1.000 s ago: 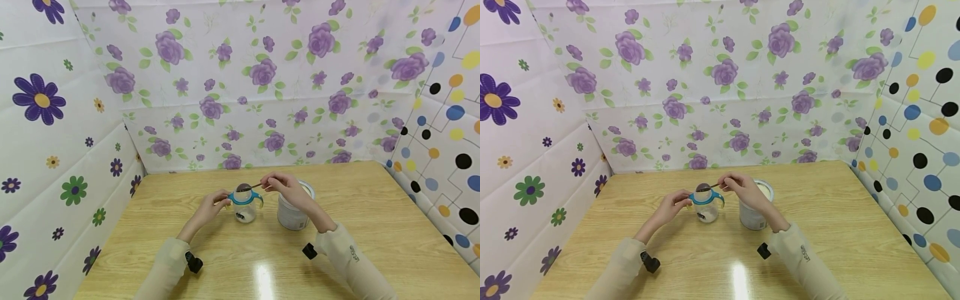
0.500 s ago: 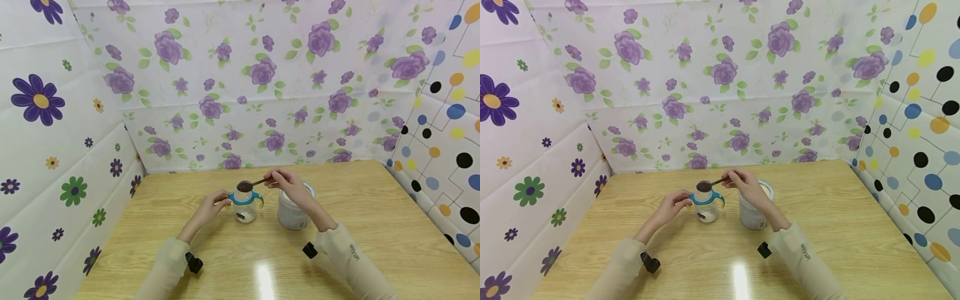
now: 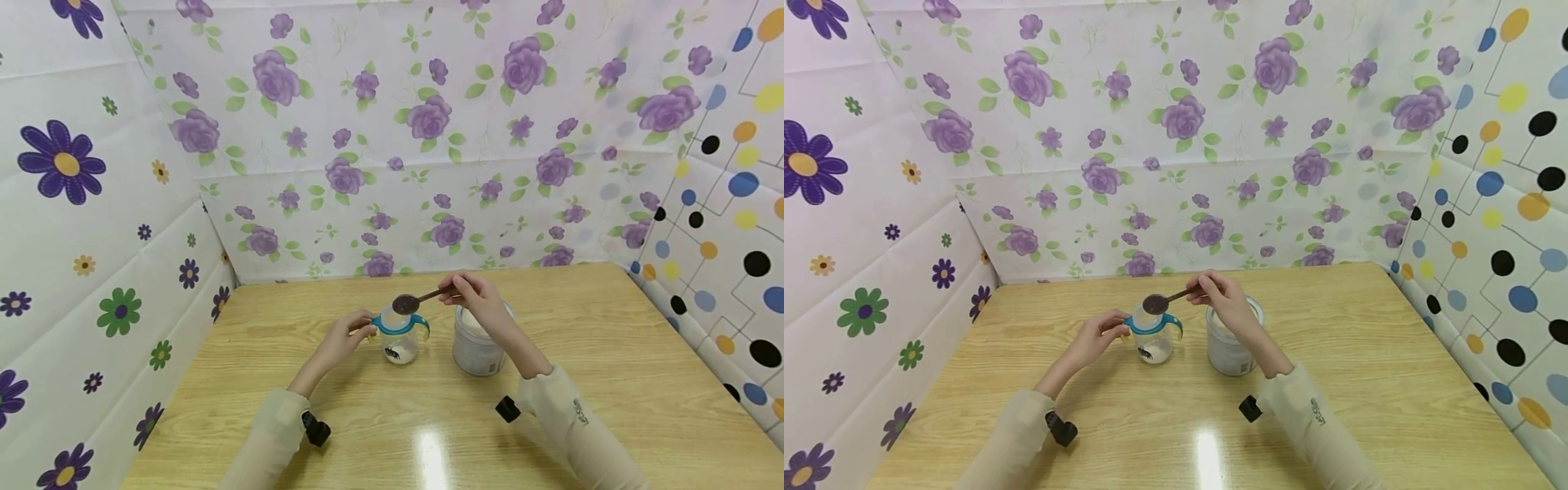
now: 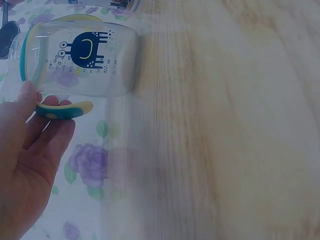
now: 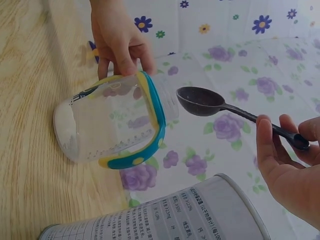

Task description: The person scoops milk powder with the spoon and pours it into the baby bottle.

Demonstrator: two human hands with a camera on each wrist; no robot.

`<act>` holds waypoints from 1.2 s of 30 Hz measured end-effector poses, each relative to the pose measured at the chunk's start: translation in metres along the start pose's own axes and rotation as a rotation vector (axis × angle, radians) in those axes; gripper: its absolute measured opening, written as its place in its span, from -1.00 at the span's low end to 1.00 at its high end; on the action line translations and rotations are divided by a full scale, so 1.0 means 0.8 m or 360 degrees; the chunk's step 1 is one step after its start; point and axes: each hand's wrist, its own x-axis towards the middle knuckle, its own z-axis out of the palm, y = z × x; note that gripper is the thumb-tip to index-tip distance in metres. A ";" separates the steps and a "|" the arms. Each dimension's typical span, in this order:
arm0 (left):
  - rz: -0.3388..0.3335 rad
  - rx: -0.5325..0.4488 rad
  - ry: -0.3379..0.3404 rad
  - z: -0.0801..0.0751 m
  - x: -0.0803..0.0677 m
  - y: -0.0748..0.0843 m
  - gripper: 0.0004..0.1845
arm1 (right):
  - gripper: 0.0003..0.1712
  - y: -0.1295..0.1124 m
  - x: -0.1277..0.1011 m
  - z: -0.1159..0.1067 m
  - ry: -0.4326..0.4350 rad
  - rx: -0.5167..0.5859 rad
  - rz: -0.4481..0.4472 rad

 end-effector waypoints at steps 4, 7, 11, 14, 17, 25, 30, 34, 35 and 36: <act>0.0000 -0.0016 -0.0008 0.000 0.000 0.000 -0.84 | -0.48 0.001 -0.001 -0.003 0.0020 0.0026 0.0018; 0.0014 -0.0021 -0.0009 -0.001 -0.001 0.001 -0.84 | -0.47 0.001 -0.002 -0.004 0.0037 0.0030 0.0030; 0.0024 -0.0016 -0.0012 -0.001 -0.001 0.001 -0.84 | -0.47 0.002 -0.002 -0.006 0.0076 0.0050 0.0050; 0.0014 -0.0005 -0.0012 -0.001 -0.001 0.001 -0.84 | -0.47 0.003 -0.002 -0.008 0.0117 0.0079 0.0068; -0.0005 -0.0010 -0.0010 -0.001 0.000 0.002 -0.85 | -0.47 0.004 -0.002 -0.010 0.0141 0.0106 0.0072; -0.0009 -0.0009 -0.0006 0.000 0.000 -0.001 -0.85 | -0.57 0.010 -0.003 -0.018 0.0156 0.0202 0.0038; 0.0001 -0.0043 -0.0010 0.000 0.000 -0.002 -0.83 | -0.58 0.011 -0.004 -0.021 0.0183 0.0252 0.0027; -0.0004 -0.0054 -0.0008 0.000 0.000 -0.002 -0.82 | -0.58 0.011 -0.003 -0.024 0.0201 0.0278 0.0021; -0.0002 -0.0052 -0.0007 0.000 0.001 -0.002 -0.82 | -0.58 0.010 -0.003 -0.024 0.0208 0.0287 0.0023; 0.0000 -0.0051 -0.0007 0.000 0.001 -0.002 -0.82 | -0.60 0.009 -0.002 -0.025 0.0214 0.0297 0.0030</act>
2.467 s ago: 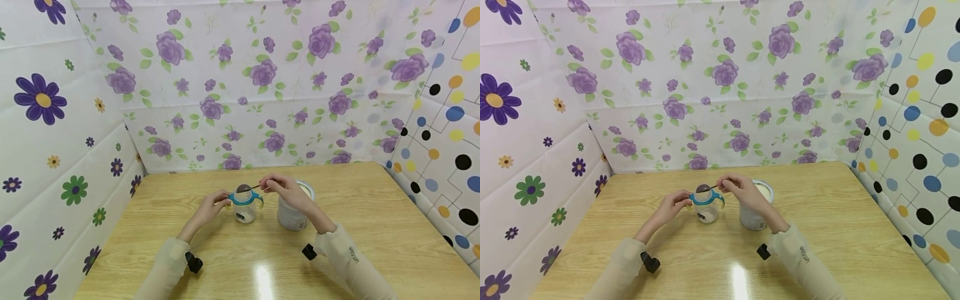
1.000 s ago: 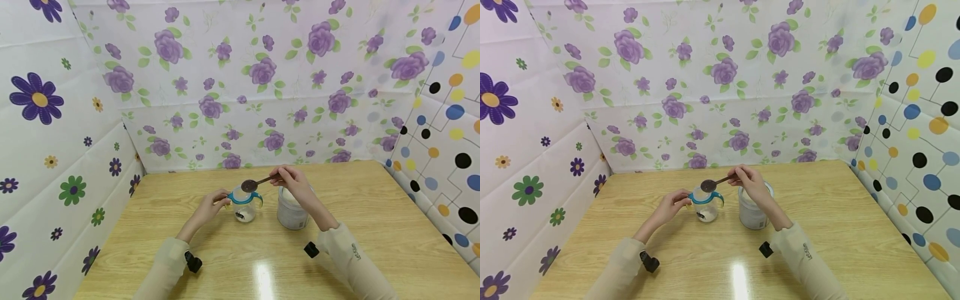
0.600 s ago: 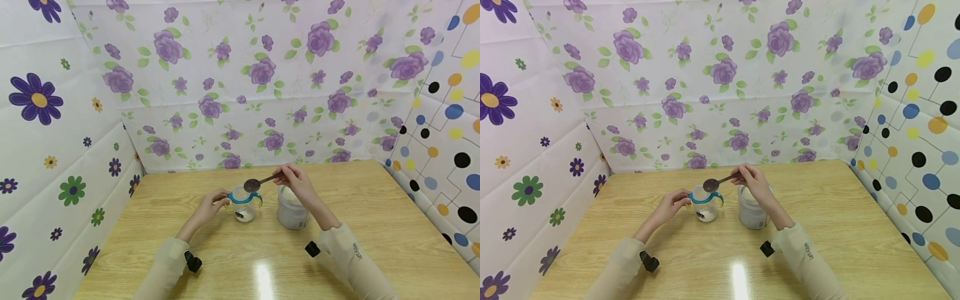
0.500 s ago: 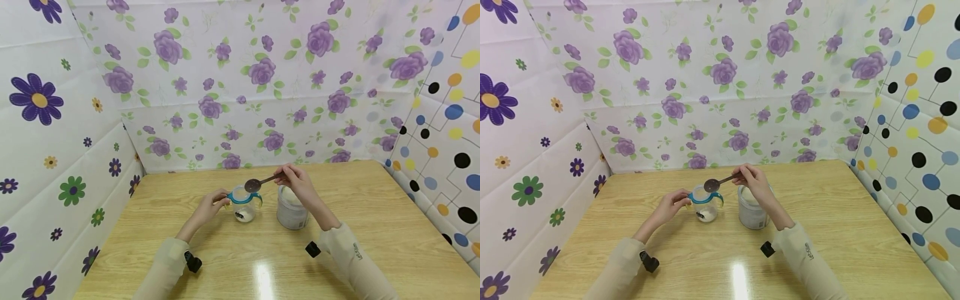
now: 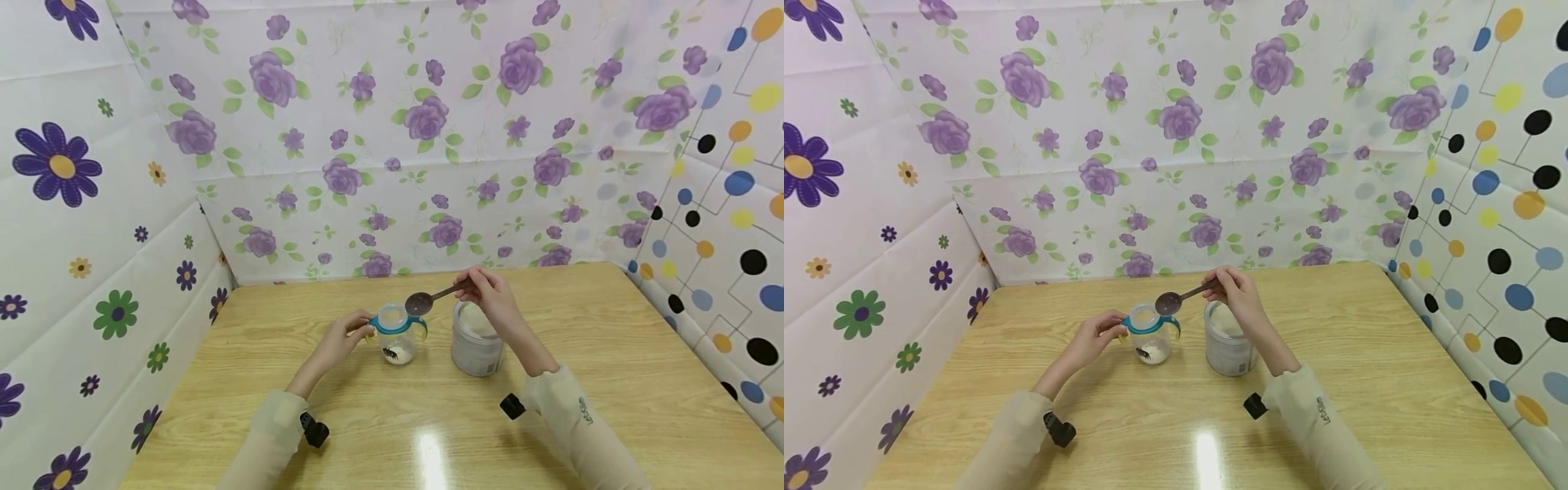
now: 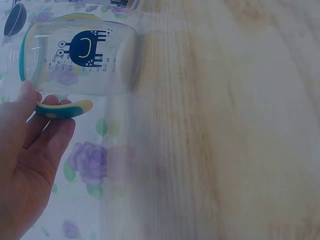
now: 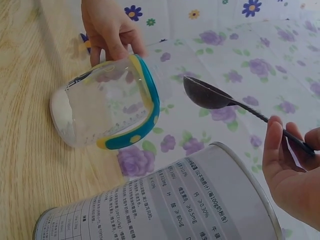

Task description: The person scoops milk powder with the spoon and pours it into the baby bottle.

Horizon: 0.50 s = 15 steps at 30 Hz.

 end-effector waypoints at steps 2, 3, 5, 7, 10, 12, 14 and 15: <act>0.0005 0.0006 -0.0001 0.000 0.000 0.000 -0.82 | -0.58 -0.001 0.000 0.000 0.0013 0.0015 0.0008; 0.0007 0.0006 -0.0002 0.000 -0.001 0.000 -0.82 | -0.58 -0.002 0.000 0.000 0.0016 0.0025 0.0007; 0.0006 0.0003 -0.0001 0.000 -0.001 0.001 -0.81 | -0.56 -0.002 0.000 -0.001 0.0019 0.0031 0.0007; 0.0002 -0.0001 0.0000 0.000 -0.001 0.001 -0.81 | -0.55 -0.003 -0.001 -0.002 0.0027 0.0029 0.0004; -0.0012 0.0008 -0.0003 0.000 -0.001 0.001 -0.82 | -0.60 -0.003 -0.002 -0.005 0.0049 0.0029 0.0013; -0.0014 0.0018 -0.0005 0.000 -0.001 0.001 -0.83 | -0.63 -0.003 -0.002 -0.007 0.0066 0.0033 0.0017; -0.0012 0.0027 -0.0008 0.000 -0.001 0.002 -0.84 | -0.65 -0.004 -0.002 -0.010 0.0078 0.0045 0.0013; -0.0009 0.0027 -0.0009 0.000 0.000 0.002 -0.84 | -0.64 -0.004 -0.001 -0.011 0.0081 0.0056 0.0005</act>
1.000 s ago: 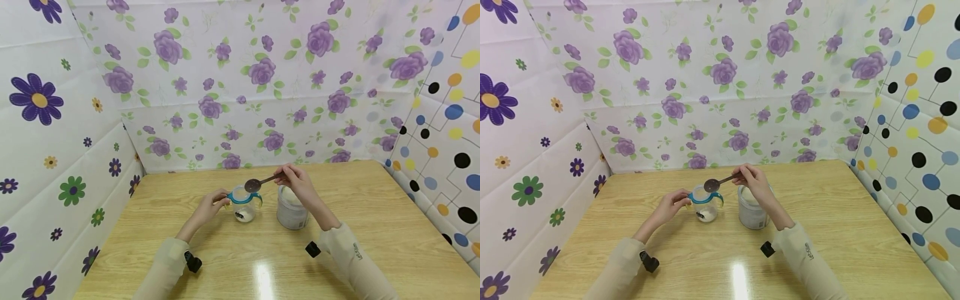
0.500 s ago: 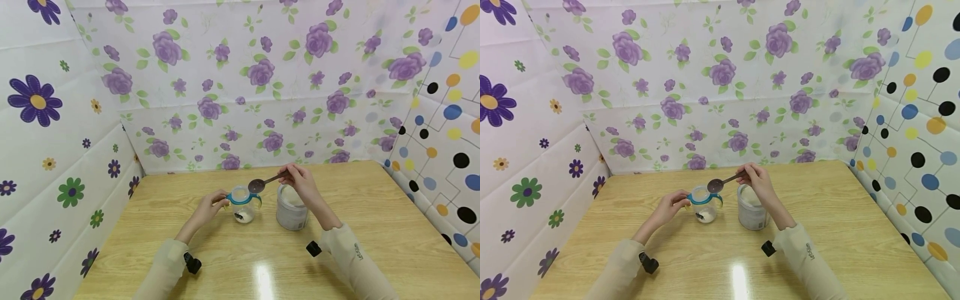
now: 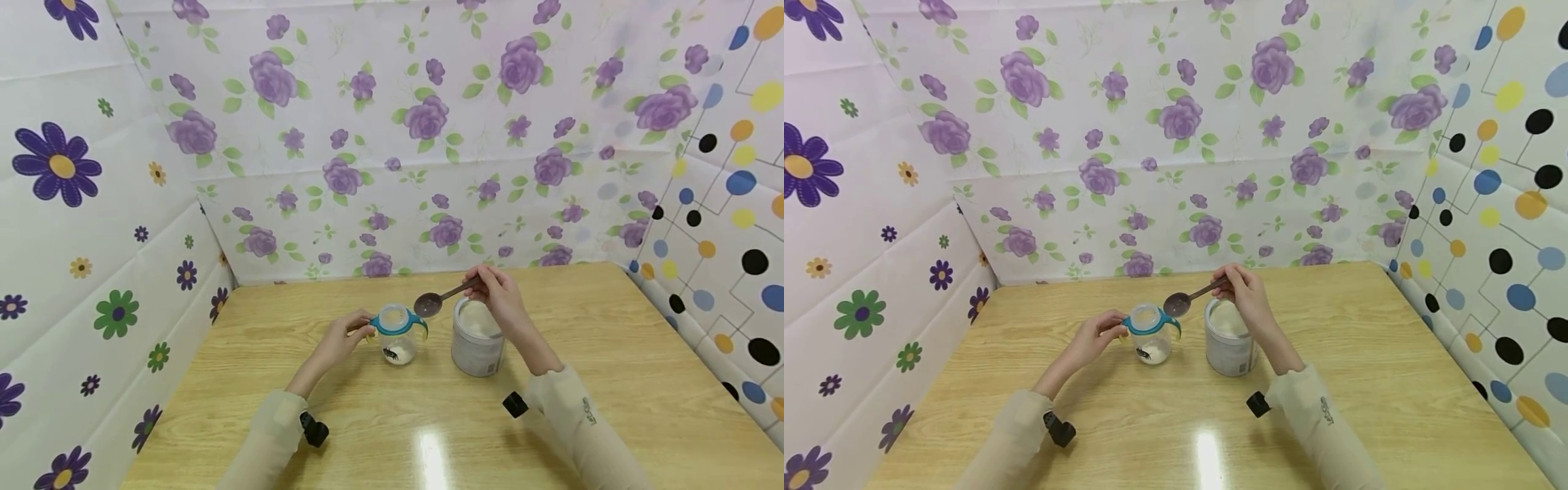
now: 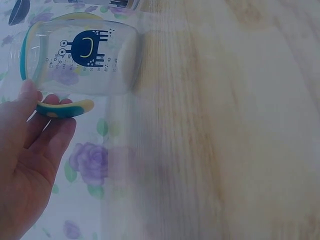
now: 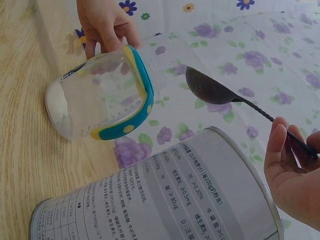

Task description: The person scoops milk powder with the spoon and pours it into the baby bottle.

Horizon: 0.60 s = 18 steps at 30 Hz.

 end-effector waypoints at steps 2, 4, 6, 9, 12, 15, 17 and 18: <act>0.0003 -0.0002 -0.0005 0.000 0.000 0.000 -0.84 | -0.64 0.000 0.000 -0.002 0.0005 0.0007 -0.0015; 0.0011 -0.0002 -0.0012 0.000 0.000 0.000 -0.84 | -0.63 0.001 0.001 -0.004 0.0007 0.0013 -0.0029; 0.0013 0.0004 -0.0022 0.000 0.000 -0.001 -0.85 | -0.64 0.001 0.001 -0.005 0.0016 0.0011 -0.0034; 0.0015 0.0011 -0.0033 0.000 0.000 -0.001 -0.85 | -0.62 0.001 0.000 -0.008 0.0040 0.0012 -0.0019; 0.0004 0.0008 -0.0042 0.000 -0.001 -0.001 -0.86 | -0.60 0.000 0.000 -0.011 0.0069 0.0013 0.0003; -0.0004 -0.0002 -0.0045 0.000 -0.001 0.000 -0.86 | -0.61 -0.001 0.000 -0.013 0.0085 0.0012 0.0005; -0.0005 -0.0005 -0.0048 -0.001 -0.001 0.001 -0.86 | -0.63 -0.002 0.000 -0.015 0.0092 0.0020 -0.0006; -0.0002 -0.0004 -0.0048 -0.001 -0.001 0.001 -0.86 | -0.64 -0.003 0.000 -0.015 0.0096 0.0029 -0.0009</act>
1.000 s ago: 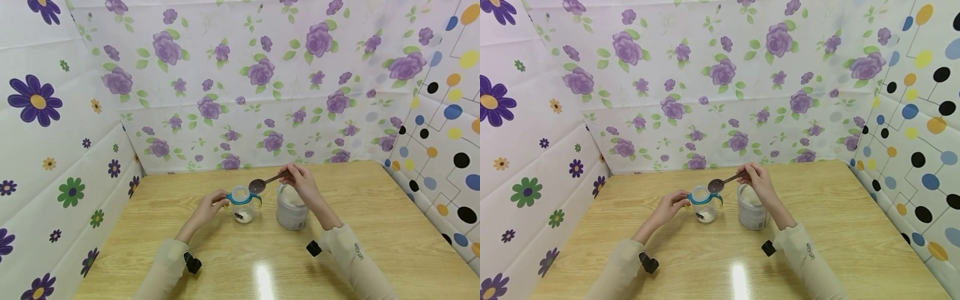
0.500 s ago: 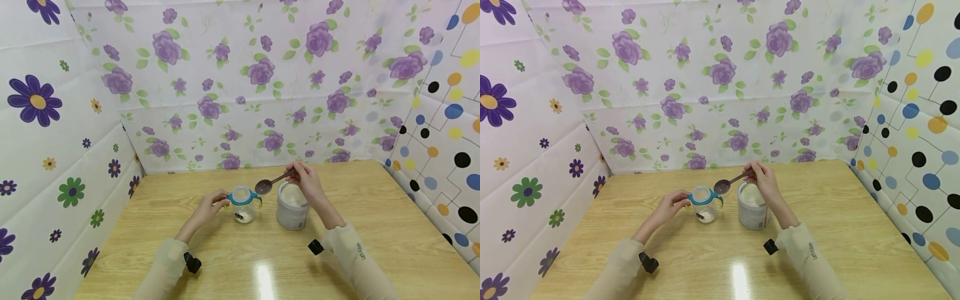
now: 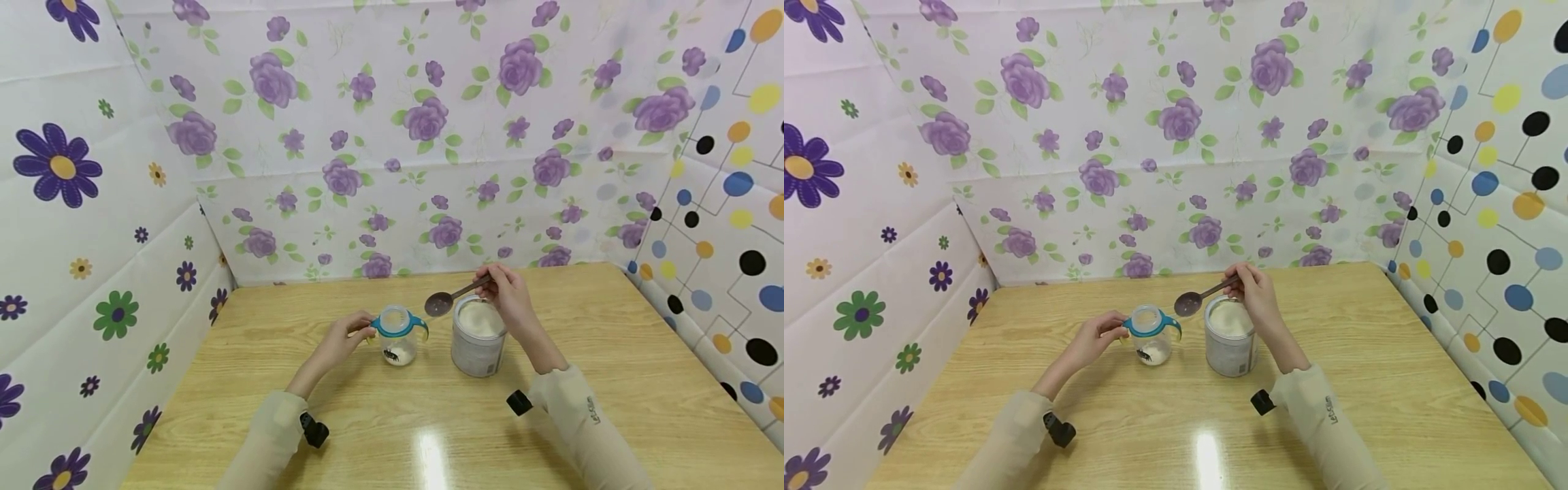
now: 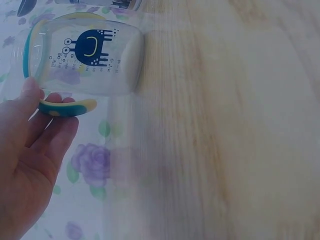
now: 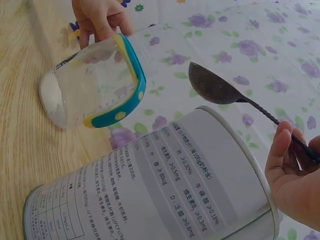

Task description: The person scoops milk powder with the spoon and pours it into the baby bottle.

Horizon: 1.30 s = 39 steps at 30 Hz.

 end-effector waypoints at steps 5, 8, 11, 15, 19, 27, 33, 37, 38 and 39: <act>0.0008 0.0005 -0.0006 -0.001 0.000 0.000 -0.86 | -0.66 -0.001 0.001 -0.003 0.0048 0.0053 0.0006; 0.0009 0.0021 -0.0007 -0.001 0.000 0.000 -0.86 | -0.66 -0.002 0.001 -0.005 0.0090 0.0045 0.0010; 0.0016 0.0035 -0.0003 -0.002 0.000 -0.001 -0.86 | -0.65 -0.002 0.001 -0.007 0.0134 0.0045 0.0016; 0.0032 0.0027 0.0005 -0.002 0.002 0.001 -0.86 | -0.63 -0.002 0.002 -0.010 0.0186 0.0077 0.0020; 0.0037 0.0029 0.0004 -0.003 0.003 0.002 -0.85 | -0.63 -0.003 0.002 -0.011 0.0204 0.0122 0.0027; 0.0028 0.0040 -0.0007 -0.003 0.000 0.000 -0.86 | -0.63 -0.003 0.001 -0.020 0.0255 0.0092 0.0035; 0.0024 0.0048 -0.0019 -0.002 0.000 0.002 -0.85 | -0.64 -0.004 -0.001 -0.027 0.0283 0.0113 0.0019; 0.0022 0.0057 -0.0019 -0.002 0.000 0.002 -0.86 | -0.63 -0.007 -0.002 -0.028 0.0315 0.0130 0.0036; 0.0017 0.0059 -0.0021 -0.001 0.001 0.002 -0.86 | -0.62 -0.008 -0.002 -0.029 0.0323 0.0134 0.0042; 0.0017 0.0060 -0.0018 -0.001 0.001 0.002 -0.86 | -0.61 -0.008 -0.002 -0.029 0.0340 0.0138 0.0052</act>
